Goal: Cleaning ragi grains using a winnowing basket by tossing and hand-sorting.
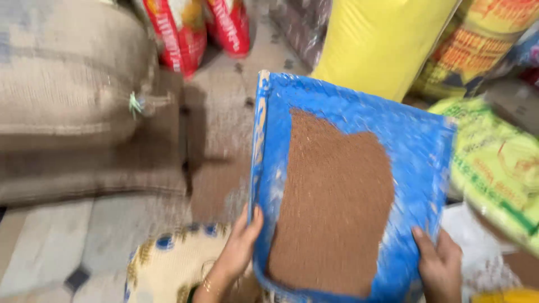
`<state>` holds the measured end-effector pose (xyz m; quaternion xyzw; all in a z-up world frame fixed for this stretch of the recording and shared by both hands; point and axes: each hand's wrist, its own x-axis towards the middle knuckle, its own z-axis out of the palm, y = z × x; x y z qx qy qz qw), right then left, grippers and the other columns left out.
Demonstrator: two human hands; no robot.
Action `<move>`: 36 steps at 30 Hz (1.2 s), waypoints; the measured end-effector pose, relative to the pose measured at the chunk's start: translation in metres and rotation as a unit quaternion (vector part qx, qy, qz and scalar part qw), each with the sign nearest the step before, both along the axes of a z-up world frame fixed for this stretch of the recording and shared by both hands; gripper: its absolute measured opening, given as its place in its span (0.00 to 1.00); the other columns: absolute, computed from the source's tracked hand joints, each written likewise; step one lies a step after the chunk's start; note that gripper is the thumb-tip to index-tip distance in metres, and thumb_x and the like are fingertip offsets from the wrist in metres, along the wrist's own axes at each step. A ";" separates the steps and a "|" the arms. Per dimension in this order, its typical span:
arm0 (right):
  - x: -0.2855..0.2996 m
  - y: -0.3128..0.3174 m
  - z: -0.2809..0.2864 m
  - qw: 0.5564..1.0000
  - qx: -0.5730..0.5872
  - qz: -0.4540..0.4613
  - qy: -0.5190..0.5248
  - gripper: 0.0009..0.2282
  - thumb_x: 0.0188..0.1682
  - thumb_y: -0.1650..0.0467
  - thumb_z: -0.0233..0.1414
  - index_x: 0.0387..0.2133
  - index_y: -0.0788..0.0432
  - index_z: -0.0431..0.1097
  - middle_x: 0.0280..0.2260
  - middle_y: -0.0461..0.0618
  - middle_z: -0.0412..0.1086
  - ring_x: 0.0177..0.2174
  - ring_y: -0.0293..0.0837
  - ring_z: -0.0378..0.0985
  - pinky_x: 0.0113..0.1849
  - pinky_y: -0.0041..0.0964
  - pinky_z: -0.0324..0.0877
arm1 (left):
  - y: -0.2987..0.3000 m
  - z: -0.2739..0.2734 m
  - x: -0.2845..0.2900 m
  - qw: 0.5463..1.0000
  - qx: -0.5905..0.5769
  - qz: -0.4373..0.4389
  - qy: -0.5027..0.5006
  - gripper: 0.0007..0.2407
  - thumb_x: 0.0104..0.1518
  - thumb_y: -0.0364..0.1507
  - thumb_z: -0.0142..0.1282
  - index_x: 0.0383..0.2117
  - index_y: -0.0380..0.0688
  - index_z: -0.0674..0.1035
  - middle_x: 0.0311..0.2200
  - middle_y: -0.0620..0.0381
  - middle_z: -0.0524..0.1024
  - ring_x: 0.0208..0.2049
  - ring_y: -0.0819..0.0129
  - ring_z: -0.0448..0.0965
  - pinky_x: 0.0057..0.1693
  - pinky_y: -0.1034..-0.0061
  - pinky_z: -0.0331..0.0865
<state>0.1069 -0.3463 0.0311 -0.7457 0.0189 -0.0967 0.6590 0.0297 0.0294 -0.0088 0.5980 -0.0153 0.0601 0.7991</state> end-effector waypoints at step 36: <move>-0.024 -0.036 -0.022 0.994 -0.078 -0.032 0.064 0.09 0.53 0.71 0.51 0.40 0.67 0.73 0.27 0.52 0.75 0.23 0.39 0.73 0.27 0.35 0.70 | -0.013 -0.065 -0.029 0.983 0.124 0.043 0.127 0.27 0.64 0.46 0.44 0.62 0.35 0.69 0.58 0.51 0.74 0.59 0.67 0.71 0.63 0.72 0.62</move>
